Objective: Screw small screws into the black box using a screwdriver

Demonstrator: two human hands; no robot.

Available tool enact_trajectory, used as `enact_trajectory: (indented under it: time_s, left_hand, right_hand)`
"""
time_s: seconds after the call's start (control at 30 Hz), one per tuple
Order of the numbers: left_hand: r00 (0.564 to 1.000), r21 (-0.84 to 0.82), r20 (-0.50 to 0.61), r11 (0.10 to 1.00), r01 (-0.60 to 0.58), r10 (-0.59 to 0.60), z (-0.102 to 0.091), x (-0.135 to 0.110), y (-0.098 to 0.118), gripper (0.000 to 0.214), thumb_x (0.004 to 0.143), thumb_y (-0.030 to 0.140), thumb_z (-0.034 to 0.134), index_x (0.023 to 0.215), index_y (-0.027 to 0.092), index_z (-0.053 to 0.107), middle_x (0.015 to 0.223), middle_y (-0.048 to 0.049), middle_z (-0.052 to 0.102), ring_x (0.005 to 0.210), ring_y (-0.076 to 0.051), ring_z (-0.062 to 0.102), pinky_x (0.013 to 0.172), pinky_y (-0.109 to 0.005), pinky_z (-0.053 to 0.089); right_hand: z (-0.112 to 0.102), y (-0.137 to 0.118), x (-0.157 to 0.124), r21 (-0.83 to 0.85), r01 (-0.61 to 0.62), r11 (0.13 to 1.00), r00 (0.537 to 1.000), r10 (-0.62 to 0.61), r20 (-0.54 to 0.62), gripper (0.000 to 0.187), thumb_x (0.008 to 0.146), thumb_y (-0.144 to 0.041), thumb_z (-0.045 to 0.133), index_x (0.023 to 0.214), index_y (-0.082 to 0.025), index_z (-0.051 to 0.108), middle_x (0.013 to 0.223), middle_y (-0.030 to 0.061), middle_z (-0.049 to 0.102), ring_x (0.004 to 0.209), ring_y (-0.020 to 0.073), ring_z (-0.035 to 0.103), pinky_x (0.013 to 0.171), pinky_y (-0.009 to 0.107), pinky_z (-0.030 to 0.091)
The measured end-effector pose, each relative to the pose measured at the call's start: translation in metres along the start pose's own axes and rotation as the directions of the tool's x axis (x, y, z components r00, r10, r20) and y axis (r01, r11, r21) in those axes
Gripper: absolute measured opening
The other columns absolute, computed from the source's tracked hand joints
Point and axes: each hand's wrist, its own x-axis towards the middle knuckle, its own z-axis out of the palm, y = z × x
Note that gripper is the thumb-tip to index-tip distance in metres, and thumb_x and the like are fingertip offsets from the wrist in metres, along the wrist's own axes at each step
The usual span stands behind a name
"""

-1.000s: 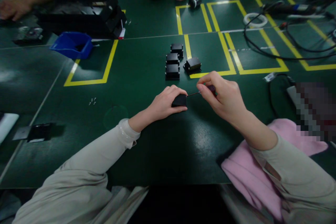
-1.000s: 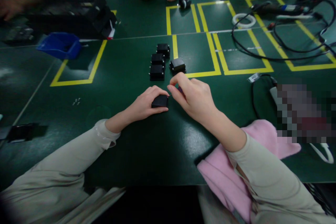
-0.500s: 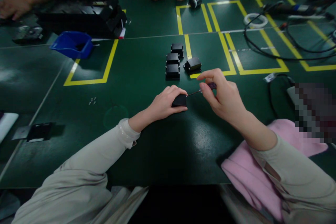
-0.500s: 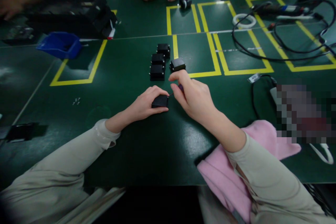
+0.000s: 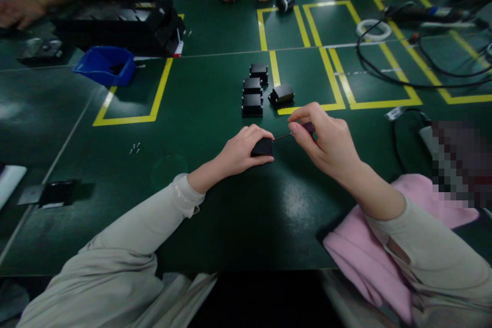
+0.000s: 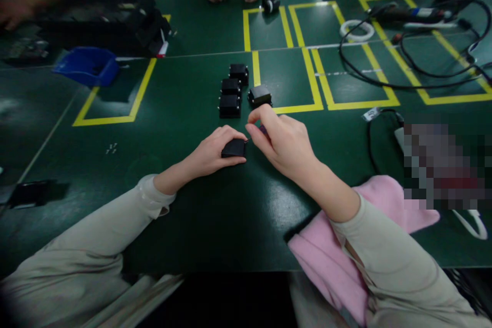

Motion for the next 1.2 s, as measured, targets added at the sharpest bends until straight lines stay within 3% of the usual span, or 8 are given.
enact_trajectory:
  time_s: [0.4, 0.63, 0.8, 0.97, 1.1, 1.2]
  left_hand:
    - [1.0, -0.007, -0.001, 1.0, -0.004, 0.004, 0.0003, 0.0004, 0.0004, 0.042, 0.094, 0.05, 0.069, 0.124, 0.023, 0.058, 0.124, -0.0086, 0.062, 0.115, -0.027, 0.057, 0.1, -0.042, 0.047]
    - [1.0, -0.009, -0.002, 1.0, -0.002, 0.002, 0.0003, 0.0, -0.0002, 0.043, 0.094, 0.05, 0.069, 0.125, 0.023, 0.058, 0.124, -0.0088, 0.062, 0.115, -0.028, 0.057, 0.1, -0.042, 0.047]
    - [1.0, -0.005, -0.002, 1.0, -0.009, 0.009, 0.0004, 0.0002, -0.0003, 0.042, 0.094, 0.05, 0.069, 0.125, 0.023, 0.058, 0.124, -0.0089, 0.062, 0.115, -0.027, 0.057, 0.1, -0.042, 0.046]
    - [1.0, -0.012, -0.002, 1.0, -0.006, 0.006, 0.0, 0.0006, 0.0006, 0.042, 0.094, 0.048, 0.07, 0.125, 0.022, 0.058, 0.124, -0.0091, 0.062, 0.115, -0.028, 0.057, 0.1, -0.042, 0.047]
    - [1.0, -0.012, -0.007, 1.0, -0.014, 0.014, 0.0, 0.0007, 0.0005, 0.042, 0.094, 0.049, 0.07, 0.124, 0.022, 0.059, 0.123, -0.009, 0.062, 0.115, -0.027, 0.057, 0.1, -0.042, 0.046]
    - [1.0, -0.005, -0.006, 1.0, -0.016, 0.016, 0.0001, 0.0006, 0.0001, 0.043, 0.094, 0.049, 0.07, 0.125, 0.022, 0.058, 0.123, -0.0088, 0.062, 0.114, -0.027, 0.057, 0.099, -0.041, 0.046]
  right_hand:
    - [-0.0003, -0.0001, -0.0003, 0.011, 0.004, 1.0, 1.0, -0.003, -0.007, 0.019, 0.1, -0.035, 0.052, 0.096, -0.021, 0.064, 0.079, 0.0021, 0.07, 0.069, 0.0164, 0.068, 0.065, 0.028, 0.048]
    - [0.0016, 0.0009, -0.0002, 0.016, 0.003, 1.0, 0.999, -0.003, -0.032, 0.02, 0.098, -0.028, 0.051, 0.113, -0.02, 0.062, 0.083, 0.0019, 0.069, 0.069, 0.017, 0.068, 0.065, 0.029, 0.049]
    - [0.001, 0.0002, -0.0008, -0.007, -0.003, 1.0, 1.0, 0.003, -0.029, 0.017, 0.1, -0.034, 0.053, 0.098, -0.02, 0.064, 0.076, 0.0013, 0.067, 0.066, 0.0164, 0.066, 0.063, 0.029, 0.047]
    - [0.0016, -0.0008, -0.0009, -0.007, 0.009, 1.0, 0.999, -0.01, -0.048, 0.019, 0.098, -0.027, 0.049, 0.108, -0.018, 0.064, 0.077, 0.0013, 0.066, 0.065, 0.016, 0.064, 0.063, 0.028, 0.046]
    - [0.001, -0.0006, -0.0007, -0.037, -0.015, 0.999, 1.0, 0.015, -0.015, 0.019, 0.1, -0.034, 0.051, 0.097, -0.02, 0.063, 0.076, 0.0017, 0.067, 0.066, 0.0162, 0.065, 0.064, 0.028, 0.046]
    - [0.0002, -0.0011, -0.0003, -0.037, -0.023, 0.999, 1.0, 0.023, -0.006, 0.018, 0.099, -0.03, 0.049, 0.101, -0.02, 0.063, 0.074, 0.0014, 0.066, 0.064, 0.016, 0.065, 0.063, 0.029, 0.046]
